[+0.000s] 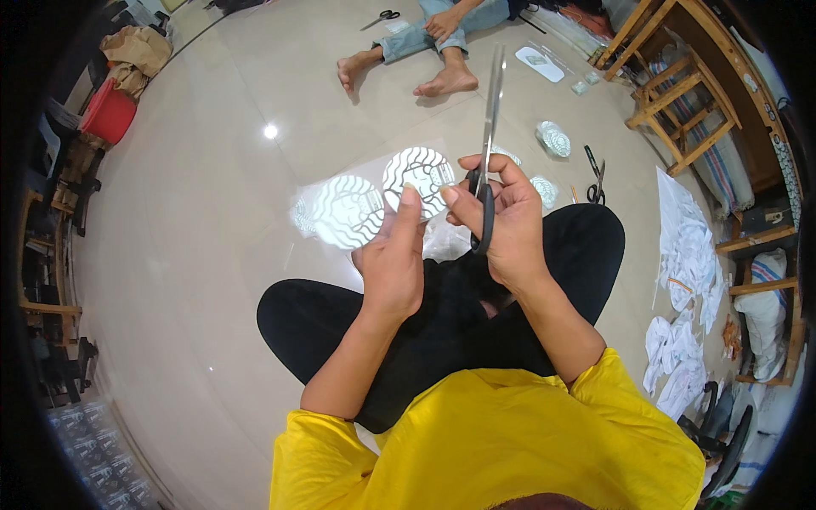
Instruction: The person sits on the floor and uses scissors to cut out circular decorative patterns from a transparent sheet. They carefully follow the printed lines to separate the shapes and place the cut pieces on the floor.
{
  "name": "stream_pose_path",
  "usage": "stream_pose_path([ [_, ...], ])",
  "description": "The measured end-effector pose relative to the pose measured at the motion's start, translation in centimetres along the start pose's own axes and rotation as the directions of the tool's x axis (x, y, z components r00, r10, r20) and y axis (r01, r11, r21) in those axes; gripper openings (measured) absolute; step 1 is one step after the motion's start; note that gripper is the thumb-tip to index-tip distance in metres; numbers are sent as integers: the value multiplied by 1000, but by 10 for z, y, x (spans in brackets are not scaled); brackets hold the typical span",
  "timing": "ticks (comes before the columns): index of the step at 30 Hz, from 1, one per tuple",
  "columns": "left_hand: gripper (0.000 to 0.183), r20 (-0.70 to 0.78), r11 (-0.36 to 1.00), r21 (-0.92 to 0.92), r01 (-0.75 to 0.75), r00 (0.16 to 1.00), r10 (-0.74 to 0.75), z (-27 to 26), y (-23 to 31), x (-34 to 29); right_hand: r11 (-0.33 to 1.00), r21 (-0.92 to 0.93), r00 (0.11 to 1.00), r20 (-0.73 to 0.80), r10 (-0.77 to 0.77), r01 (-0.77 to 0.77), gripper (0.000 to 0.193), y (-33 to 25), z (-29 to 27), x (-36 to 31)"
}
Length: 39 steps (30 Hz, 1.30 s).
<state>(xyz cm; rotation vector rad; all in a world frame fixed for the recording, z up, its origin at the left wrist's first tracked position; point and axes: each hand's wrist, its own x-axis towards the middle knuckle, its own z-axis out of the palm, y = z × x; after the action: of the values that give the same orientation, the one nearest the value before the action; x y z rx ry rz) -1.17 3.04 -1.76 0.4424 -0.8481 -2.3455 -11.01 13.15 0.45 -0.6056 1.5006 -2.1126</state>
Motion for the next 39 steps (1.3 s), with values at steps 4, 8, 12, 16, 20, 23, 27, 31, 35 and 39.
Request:
stream_pose_path([
  [4,45,175,999,9,41,984,-42,0,27,11,996,-75,997,-48,-52,48,39,-8,-8,11],
  [8,50,168,998,62,25,985,-35,-5,36,11,996,-87,996,-84,-42,34,40,-5,-11,3],
  [12,53,155,996,-90,-25,987,39,-5,30,17,997,-42,997,27,70,-69,37,34,-27,-41],
  [16,56,158,988,-114,-104,980,121,-5,25,22,993,-27,966,229,119,-116,38,64,-31,-87],
  [20,54,143,994,-41,-100,984,105,-4,23,16,965,-126,910,325,258,-229,34,53,-25,-91],
  [23,58,162,997,-23,-77,984,79,4,23,12,958,-149,899,334,282,-246,30,44,-20,-80],
  [27,61,181,997,-43,-71,980,78,6,19,9,958,-143,904,319,283,-249,28,36,-13,-67],
  [31,61,185,995,-59,-84,978,93,5,20,7,952,-131,902,308,303,-275,28,31,-8,-66],
  [35,60,179,993,-66,-97,978,107,6,19,7,964,-125,913,310,264,-236,28,35,-8,-66],
  [39,60,184,993,-61,-102,977,112,6,22,6,966,-134,912,323,254,-221,29,34,-7,-66],
])
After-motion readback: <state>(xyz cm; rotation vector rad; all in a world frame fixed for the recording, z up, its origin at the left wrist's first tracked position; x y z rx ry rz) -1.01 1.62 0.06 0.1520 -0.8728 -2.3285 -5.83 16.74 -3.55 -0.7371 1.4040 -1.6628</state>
